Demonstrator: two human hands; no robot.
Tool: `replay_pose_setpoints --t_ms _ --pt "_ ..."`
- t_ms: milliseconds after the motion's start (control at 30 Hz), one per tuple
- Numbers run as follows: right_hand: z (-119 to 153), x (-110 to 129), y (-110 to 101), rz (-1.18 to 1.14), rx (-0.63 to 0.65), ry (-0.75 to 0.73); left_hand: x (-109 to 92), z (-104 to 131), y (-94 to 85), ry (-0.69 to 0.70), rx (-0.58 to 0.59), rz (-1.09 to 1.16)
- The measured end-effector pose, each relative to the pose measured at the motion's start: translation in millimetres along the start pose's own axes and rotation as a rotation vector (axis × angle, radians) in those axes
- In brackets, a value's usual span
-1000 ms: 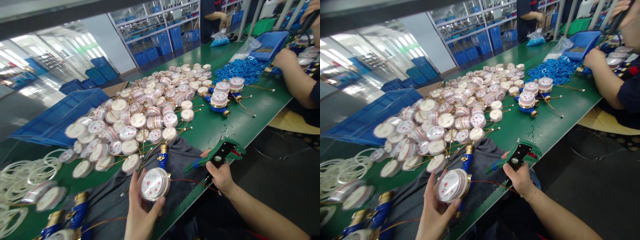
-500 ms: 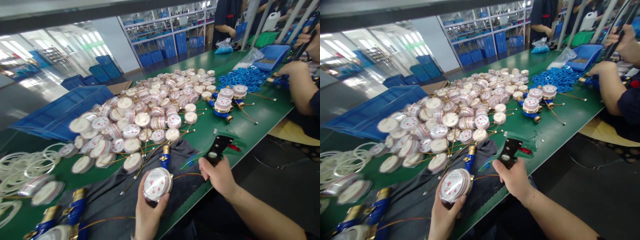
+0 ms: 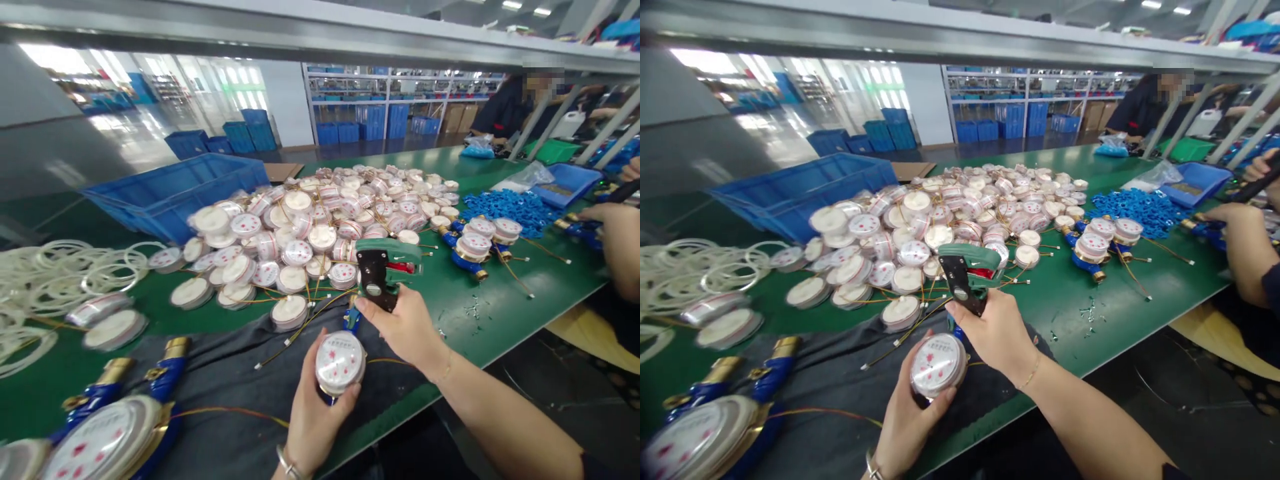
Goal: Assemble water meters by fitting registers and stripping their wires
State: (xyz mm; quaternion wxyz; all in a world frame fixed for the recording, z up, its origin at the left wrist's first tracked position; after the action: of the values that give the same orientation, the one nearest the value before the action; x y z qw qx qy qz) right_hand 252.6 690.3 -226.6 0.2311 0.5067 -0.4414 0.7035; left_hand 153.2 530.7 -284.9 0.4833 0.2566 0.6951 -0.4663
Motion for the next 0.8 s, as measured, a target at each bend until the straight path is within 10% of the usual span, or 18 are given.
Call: replay_pose_setpoints --t_ms 233,433,800 --pt "29 15 -13 0.108 -0.105 -0.027 7 5 0.8 0.022 -0.029 0.078" --pt "96 26 -4 0.287 -0.072 -0.371 1 7 2.6 0.009 -0.082 0.25" --pt "98 20 28 0.3 0.093 -0.451 9 14 5.3 0.076 -0.18 0.285"
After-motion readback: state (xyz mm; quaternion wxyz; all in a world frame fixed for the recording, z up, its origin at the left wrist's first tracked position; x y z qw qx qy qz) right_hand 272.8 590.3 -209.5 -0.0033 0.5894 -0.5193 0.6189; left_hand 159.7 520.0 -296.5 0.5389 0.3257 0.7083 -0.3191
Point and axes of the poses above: each hand's wrist, its own z-axis away from the middle knuckle, its own y-axis out of the palm, x = y × z, the point moved 1 cm from there along -z, towards the middle knuckle, and after that the axes turned 14 degrees about y, right-handed, at the moved point
